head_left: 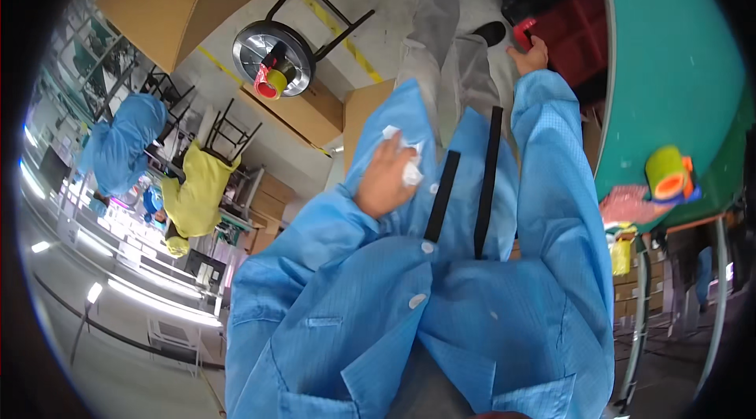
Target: Apply adhesive labels to tags and then attach the tags to stacked cardboard boxes.
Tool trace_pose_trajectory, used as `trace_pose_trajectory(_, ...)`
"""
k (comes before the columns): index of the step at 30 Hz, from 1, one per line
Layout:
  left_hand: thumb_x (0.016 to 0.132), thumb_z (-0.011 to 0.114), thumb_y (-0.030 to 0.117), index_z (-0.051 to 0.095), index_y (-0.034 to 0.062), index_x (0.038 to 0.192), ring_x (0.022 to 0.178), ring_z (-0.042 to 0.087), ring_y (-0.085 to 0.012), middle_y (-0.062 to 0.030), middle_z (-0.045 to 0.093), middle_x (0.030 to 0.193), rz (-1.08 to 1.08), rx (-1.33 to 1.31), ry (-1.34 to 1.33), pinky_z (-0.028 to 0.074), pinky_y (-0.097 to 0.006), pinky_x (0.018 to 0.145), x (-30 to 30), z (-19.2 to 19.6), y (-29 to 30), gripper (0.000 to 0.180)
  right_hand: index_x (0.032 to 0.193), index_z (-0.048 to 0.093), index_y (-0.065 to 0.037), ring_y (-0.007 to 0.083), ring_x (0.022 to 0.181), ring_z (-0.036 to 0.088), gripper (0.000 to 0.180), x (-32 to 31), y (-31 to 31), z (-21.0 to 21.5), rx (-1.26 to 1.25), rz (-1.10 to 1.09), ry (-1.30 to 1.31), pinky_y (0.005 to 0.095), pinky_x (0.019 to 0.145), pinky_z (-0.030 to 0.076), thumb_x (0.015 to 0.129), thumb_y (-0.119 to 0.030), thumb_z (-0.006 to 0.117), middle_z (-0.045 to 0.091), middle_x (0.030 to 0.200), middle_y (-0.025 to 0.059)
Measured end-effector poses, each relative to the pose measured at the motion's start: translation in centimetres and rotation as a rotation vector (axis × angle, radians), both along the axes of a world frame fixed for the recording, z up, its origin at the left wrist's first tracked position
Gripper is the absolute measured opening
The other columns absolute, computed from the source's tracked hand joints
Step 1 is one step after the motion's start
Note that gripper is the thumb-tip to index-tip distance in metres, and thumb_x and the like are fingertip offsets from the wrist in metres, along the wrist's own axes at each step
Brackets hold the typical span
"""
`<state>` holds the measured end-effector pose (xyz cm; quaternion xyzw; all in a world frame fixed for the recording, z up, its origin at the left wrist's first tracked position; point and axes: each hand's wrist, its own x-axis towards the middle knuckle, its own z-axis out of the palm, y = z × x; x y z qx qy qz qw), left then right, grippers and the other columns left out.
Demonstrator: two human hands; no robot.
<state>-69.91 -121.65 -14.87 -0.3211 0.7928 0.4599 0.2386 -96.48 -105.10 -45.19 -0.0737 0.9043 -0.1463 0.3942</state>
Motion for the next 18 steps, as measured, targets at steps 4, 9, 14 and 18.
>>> trace_pose_trajectory(4,0.07,0.069,0.005,0.054,0.0065,0.108,0.1,0.059,-0.0251,-0.0149,0.058,0.107,0.374,0.501,-0.275,0.048,-0.038,0.087,1.1,-8.6,-8.3,0.041,0.106,0.06,-0.005,0.0344,0.099,0.061,0.062,-1.3,2.8,-10.2,0.31,0.022,-0.023,0.0415,0.086,0.049,0.064,-0.048,0.078,0.063,0.106,0.0233)
trace_pose_trajectory(9,0.076,0.055,-0.003,0.057,0.0026,0.099,0.079,0.062,-0.0172,-0.01,0.063,0.079,0.815,0.424,-0.253,0.051,-0.032,0.07,-7.6,-17.6,-14.4,0.024,0.094,0.062,-0.007,0.0393,0.089,0.062,0.042,-0.9,-0.2,-5.8,0.191,0.05,0.1,0.0456,0.077,0.049,0.069,-0.038,0.072,0.065,0.091,0.0218)
trace_pose_trajectory(14,0.081,0.063,0.023,0.052,0.0006,0.113,0.088,0.058,-0.0261,-0.0163,0.06,0.1,0.886,0.23,-0.018,0.047,-0.039,0.078,-21.9,-34.4,-2.6,0.041,0.094,0.06,-0.004,0.0293,0.075,0.062,0.028,-4.0,3.2,4.2,0.034,-0.06,0.156,0.0388,0.071,0.049,0.073,-0.022,0.069,0.063,0.082,0.0173)
trace_pose_trajectory(18,0.083,0.06,0.025,0.037,0.0024,0.116,0.092,0.053,-0.0272,-0.0185,0.053,0.107,1.772,0.2,0.075,0.044,-0.041,0.081,-23.4,-53.9,-2.1,0.046,0.09,0.057,0.0,0.015,0.073,0.056,0.022,-3.3,-8.0,8.7,-0.245,-0.153,-0.113,0.0301,0.069,0.047,0.074,-0.011,0.069,0.06,0.077,0.0067)
